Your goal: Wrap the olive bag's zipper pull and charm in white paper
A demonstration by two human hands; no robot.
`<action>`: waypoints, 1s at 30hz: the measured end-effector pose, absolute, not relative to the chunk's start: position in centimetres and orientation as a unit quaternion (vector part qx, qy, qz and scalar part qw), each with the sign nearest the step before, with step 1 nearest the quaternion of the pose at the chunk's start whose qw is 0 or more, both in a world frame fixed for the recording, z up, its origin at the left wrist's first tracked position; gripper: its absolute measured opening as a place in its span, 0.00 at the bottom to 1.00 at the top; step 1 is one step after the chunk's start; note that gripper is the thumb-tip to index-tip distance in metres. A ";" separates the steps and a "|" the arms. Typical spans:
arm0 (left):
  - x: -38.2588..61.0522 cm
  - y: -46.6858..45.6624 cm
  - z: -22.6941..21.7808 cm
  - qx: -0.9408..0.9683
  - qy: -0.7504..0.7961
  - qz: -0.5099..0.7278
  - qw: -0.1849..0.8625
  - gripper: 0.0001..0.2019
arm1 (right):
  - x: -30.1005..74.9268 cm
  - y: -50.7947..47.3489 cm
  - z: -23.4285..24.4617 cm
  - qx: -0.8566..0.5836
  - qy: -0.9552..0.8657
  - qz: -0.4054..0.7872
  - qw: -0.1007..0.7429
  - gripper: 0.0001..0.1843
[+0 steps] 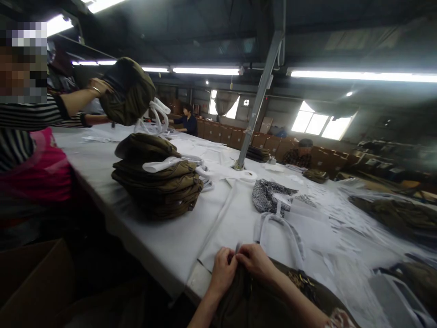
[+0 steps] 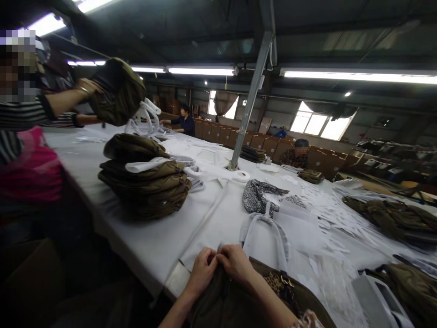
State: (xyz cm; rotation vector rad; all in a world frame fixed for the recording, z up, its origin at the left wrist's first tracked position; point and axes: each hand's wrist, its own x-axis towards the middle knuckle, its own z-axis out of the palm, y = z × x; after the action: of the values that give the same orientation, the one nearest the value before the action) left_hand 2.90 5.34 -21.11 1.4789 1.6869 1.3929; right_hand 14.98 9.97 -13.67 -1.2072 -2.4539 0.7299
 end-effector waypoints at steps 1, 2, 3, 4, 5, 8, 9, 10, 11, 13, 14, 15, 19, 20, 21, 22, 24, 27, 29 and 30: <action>2.9 5.3 -21.1 0.543 0.619 0.511 0.247 0.08 | 14.9 10.1 -13.8 -0.426 -0.855 0.252 0.154 0.12; 2.9 5.3 -21.1 0.544 0.619 0.511 0.246 0.08 | 14.8 10.3 -13.9 -0.432 -0.853 0.250 0.153 0.12; 2.9 5.3 -21.1 0.544 0.619 0.511 0.244 0.08 | 14.7 10.4 -14.1 -0.438 -0.850 0.249 0.152 0.12; 2.9 5.3 -21.1 0.544 0.619 0.511 0.243 0.08 | 14.6 10.6 -14.2 -0.447 -0.846 0.249 0.151 0.12; 2.9 5.3 -21.1 0.544 0.620 0.511 0.241 0.08 | 14.5 10.7 -14.4 -0.458 -0.840 0.248 0.150 0.13; 3.0 5.3 -21.2 0.545 0.623 0.510 0.235 0.08 | 14.4 11.2 -14.7 -0.494 -0.819 0.253 0.146 0.14; 3.1 5.3 -21.2 0.545 0.623 0.510 0.234 0.08 | 14.4 11.4 -14.8 -0.504 -0.812 0.256 0.145 0.13; 3.1 5.3 -21.3 0.545 0.624 0.510 0.233 0.08 | 14.4 11.5 -14.8 -0.512 -0.805 0.261 0.146 0.12; 3.1 5.3 -21.3 0.545 0.624 0.510 0.232 0.08 | 14.4 11.6 -14.9 -0.515 -0.801 0.267 0.148 0.11; 3.1 5.3 -21.3 0.544 0.625 0.510 0.231 0.07 | 14.5 11.7 -15.1 -0.508 -0.800 0.280 0.152 0.10; 3.1 5.3 -21.3 0.543 0.625 0.511 0.232 0.07 | 14.6 11.6 -15.2 -0.500 -0.802 0.287 0.154 0.10; 3.1 5.4 -21.3 0.542 0.625 0.511 0.233 0.07 | 14.6 11.6 -15.4 -0.491 -0.805 0.294 0.156 0.10; 3.2 5.3 -21.3 0.532 0.629 0.516 0.235 0.06 | 14.7 11.2 -16.3 -0.475 -0.806 0.307 0.177 0.13; 3.2 5.2 -21.3 0.522 0.635 0.520 0.232 0.05 | 14.7 11.1 -16.5 -0.475 -0.804 0.308 0.183 0.13; 3.3 5.1 -21.3 0.508 0.643 0.527 0.225 0.03 | 14.8 11.0 -16.7 -0.476 -0.802 0.308 0.188 0.13; 3.4 5.0 -21.3 0.496 0.650 0.534 0.213 0.03 | 14.8 11.0 -16.8 -0.478 -0.800 0.308 0.193 0.14; 3.5 4.7 -21.2 0.491 0.655 0.544 0.185 0.04 | 14.8 11.0 -17.1 -0.483 -0.797 0.305 0.199 0.14; 3.6 4.5 -21.1 0.529 0.632 0.537 0.180 0.06 | 14.8 11.2 -17.3 -0.487 -0.796 0.297 0.205 0.14; 3.4 4.5 -21.2 0.554 0.621 0.520 0.194 0.10 | 14.8 11.2 -17.4 -0.483 -0.800 0.291 0.206 0.15; 3.3 4.6 -21.3 0.565 0.620 0.508 0.198 0.11 | 14.9 11.1 -17.3 -0.479 -0.803 0.289 0.206 0.15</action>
State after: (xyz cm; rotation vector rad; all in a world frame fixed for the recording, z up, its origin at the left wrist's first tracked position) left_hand 3.31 4.60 -21.27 1.5813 1.7339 1.4204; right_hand 14.86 11.13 -17.33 -1.3337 -2.2390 0.8046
